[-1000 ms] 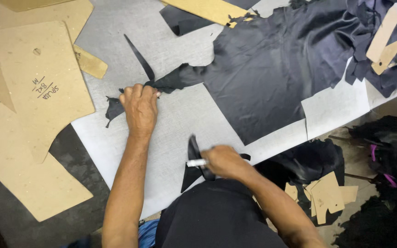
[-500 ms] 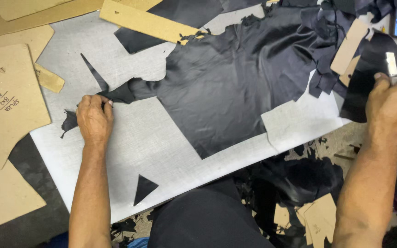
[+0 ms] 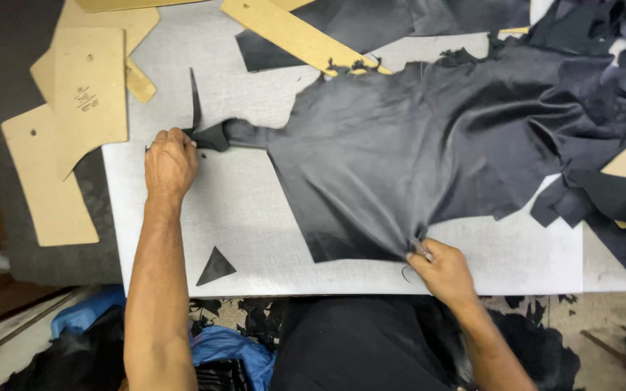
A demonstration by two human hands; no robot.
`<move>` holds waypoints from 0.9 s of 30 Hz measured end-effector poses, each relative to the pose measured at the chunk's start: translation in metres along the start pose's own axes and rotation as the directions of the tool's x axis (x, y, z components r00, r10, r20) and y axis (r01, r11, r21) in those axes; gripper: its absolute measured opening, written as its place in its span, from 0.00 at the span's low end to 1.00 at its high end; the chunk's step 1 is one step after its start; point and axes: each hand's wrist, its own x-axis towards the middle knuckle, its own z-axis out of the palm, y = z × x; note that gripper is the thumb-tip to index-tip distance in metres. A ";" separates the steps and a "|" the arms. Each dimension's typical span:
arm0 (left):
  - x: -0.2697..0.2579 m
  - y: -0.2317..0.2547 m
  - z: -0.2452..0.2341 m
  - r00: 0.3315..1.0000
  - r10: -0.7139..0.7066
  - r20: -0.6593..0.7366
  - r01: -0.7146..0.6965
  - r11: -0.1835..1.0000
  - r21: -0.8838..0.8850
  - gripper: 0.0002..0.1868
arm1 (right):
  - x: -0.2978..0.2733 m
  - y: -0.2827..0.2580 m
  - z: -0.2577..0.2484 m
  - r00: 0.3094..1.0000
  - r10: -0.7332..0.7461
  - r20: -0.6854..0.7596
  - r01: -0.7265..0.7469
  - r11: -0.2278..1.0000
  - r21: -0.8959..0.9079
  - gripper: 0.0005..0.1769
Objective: The person uses a cardboard template and a rotary cutter to cut shapes from a large piece of black fabric on a white table. They repeatedly position the template, cut around it, remove the template, and set the cut fabric pieces aside.
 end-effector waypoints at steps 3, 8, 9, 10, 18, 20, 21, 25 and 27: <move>-0.037 -0.014 -0.045 0.970 -0.052 0.238 0.004 0.981 0.196 0.12 | -0.012 0.004 -0.043 0.956 0.098 0.277 -0.148 0.975 0.166 0.12; -0.134 -0.014 -0.084 0.409 -0.459 0.788 -0.173 0.809 0.561 0.17 | -0.044 -0.010 -0.063 0.764 0.068 0.642 0.205 0.918 -0.341 0.11; -0.142 -0.012 -0.086 0.409 -0.486 0.772 -0.174 0.789 0.590 0.13 | -0.043 -0.015 -0.065 0.698 0.103 0.709 0.317 0.843 -0.434 0.11; -0.152 -0.008 -0.087 0.402 -0.515 0.757 -0.182 0.765 0.618 0.12 | -0.037 -0.019 -0.068 0.775 0.026 0.631 0.291 0.872 -0.393 0.12; -0.112 0.087 -0.021 0.942 0.227 0.248 -0.180 0.964 -0.198 0.19 | 0.138 -0.056 -0.116 0.667 -0.561 -0.490 0.420 0.827 -0.374 0.48; -0.117 0.117 -0.002 0.933 0.278 0.230 -0.201 0.929 -0.309 0.24 | 0.170 -0.060 -0.108 0.737 -0.467 -0.488 0.311 0.876 -0.368 0.56; -0.118 0.124 0.004 0.921 0.270 0.281 -0.176 0.932 -0.317 0.22 | 0.179 -0.059 -0.104 0.755 -0.409 -0.513 0.230 0.897 -0.377 0.51; -0.126 0.126 0.006 0.930 0.318 0.185 -0.219 0.882 -0.416 0.15 | 0.183 -0.079 -0.108 0.863 -0.341 -0.373 0.179 0.897 -0.405 0.18; -0.122 0.123 0.006 0.936 0.216 0.278 -0.052 0.865 -0.498 0.13 | 0.179 -0.102 -0.122 0.839 -0.376 -0.393 0.187 0.878 -0.441 0.13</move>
